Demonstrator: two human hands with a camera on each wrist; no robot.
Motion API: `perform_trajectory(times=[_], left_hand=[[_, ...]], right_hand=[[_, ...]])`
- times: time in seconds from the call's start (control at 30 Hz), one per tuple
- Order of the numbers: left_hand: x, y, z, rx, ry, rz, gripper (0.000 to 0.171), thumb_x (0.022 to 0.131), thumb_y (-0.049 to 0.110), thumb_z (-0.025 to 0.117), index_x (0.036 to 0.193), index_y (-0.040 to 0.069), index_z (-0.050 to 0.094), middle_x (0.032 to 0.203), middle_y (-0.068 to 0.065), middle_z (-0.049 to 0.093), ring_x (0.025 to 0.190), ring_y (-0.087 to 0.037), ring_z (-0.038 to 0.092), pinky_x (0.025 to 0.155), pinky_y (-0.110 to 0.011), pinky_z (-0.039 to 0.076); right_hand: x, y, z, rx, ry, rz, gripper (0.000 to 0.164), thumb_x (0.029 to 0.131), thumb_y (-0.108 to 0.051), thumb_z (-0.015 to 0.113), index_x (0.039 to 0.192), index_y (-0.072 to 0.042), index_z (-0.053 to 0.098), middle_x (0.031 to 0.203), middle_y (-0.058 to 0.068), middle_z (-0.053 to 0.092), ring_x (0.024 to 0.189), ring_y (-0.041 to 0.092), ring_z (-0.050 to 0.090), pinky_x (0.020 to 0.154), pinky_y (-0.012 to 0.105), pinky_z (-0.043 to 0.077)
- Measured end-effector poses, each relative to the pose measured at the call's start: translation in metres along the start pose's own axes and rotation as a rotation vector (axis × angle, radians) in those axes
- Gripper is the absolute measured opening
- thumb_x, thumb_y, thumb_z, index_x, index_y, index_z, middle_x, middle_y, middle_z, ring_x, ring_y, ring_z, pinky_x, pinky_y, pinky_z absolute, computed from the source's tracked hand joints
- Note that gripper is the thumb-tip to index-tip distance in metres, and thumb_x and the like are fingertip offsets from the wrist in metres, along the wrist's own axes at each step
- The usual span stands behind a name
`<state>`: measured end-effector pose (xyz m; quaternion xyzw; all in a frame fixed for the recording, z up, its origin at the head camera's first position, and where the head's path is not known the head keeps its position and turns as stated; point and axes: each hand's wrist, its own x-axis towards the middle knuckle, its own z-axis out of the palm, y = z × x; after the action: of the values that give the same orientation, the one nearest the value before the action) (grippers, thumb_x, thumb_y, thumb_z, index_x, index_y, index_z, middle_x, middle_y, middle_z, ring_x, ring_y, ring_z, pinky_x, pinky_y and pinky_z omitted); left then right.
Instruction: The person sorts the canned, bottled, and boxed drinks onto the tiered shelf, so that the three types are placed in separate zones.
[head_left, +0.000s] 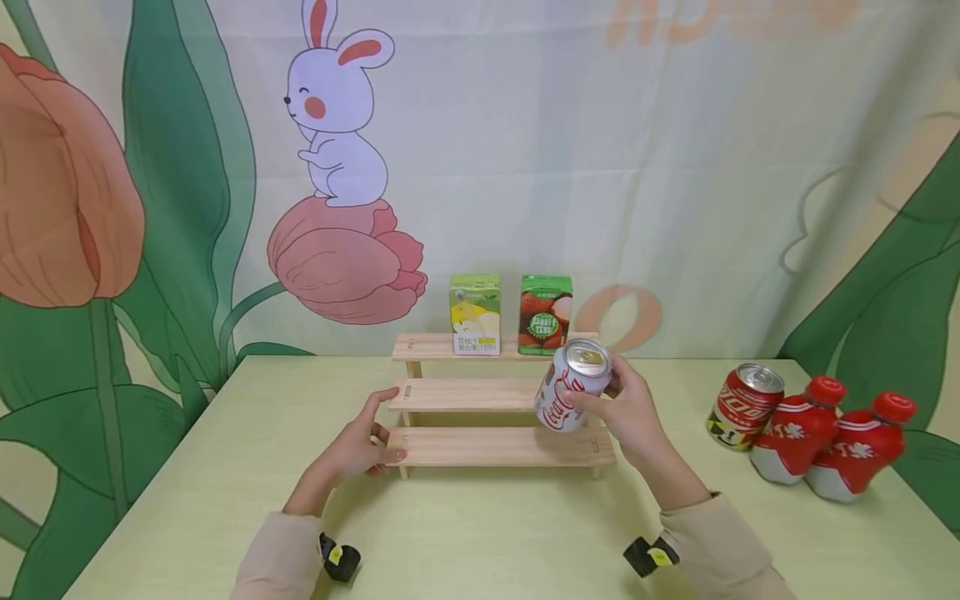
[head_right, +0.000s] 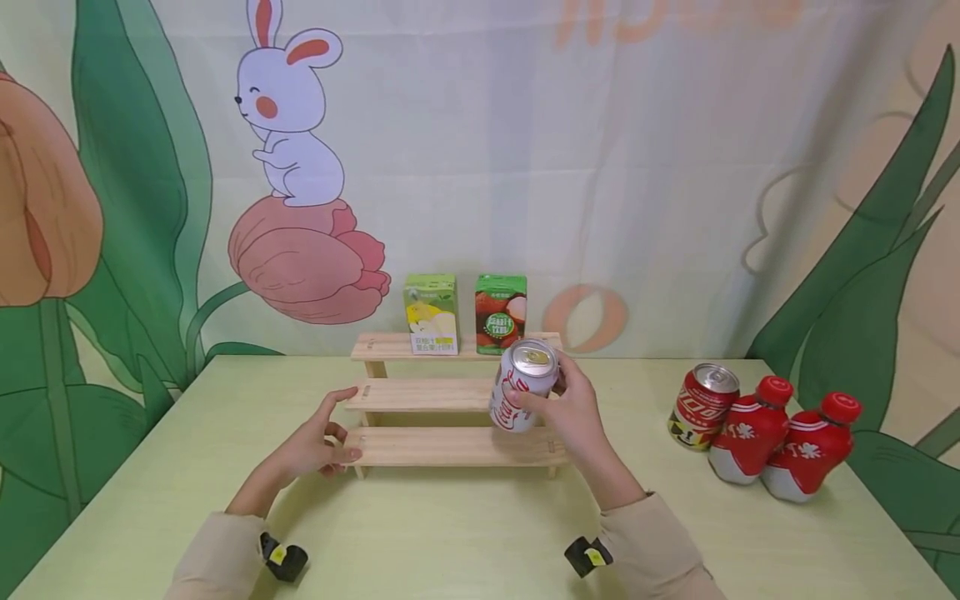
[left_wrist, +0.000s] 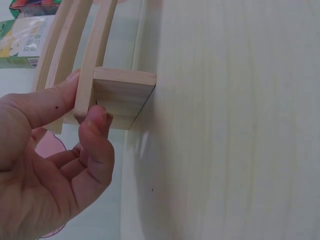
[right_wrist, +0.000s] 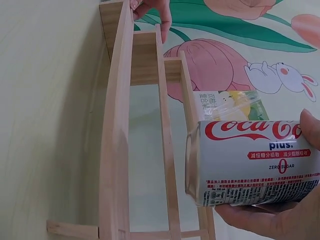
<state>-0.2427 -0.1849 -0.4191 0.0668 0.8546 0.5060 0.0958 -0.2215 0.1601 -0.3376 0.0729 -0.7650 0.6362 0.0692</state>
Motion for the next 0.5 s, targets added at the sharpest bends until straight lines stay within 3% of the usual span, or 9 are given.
perform_trajectory(times=[0.5], left_hand=[[-0.001,0.000,-0.001,0.006,-0.012,0.021,0.085,0.078,0.003,0.070,0.141,0.029,0.019,0.082,-0.015,0.050,0.055,-0.020,0.052,0.048,-0.030,0.046]], right_hand=[[0.019,-0.009,0.025,0.001,-0.046,-0.001,0.063,0.074,0.002,0.071,0.130,0.000,0.042,0.120,0.019,0.052,0.108,0.029,0.050,0.090,0.040,0.041]])
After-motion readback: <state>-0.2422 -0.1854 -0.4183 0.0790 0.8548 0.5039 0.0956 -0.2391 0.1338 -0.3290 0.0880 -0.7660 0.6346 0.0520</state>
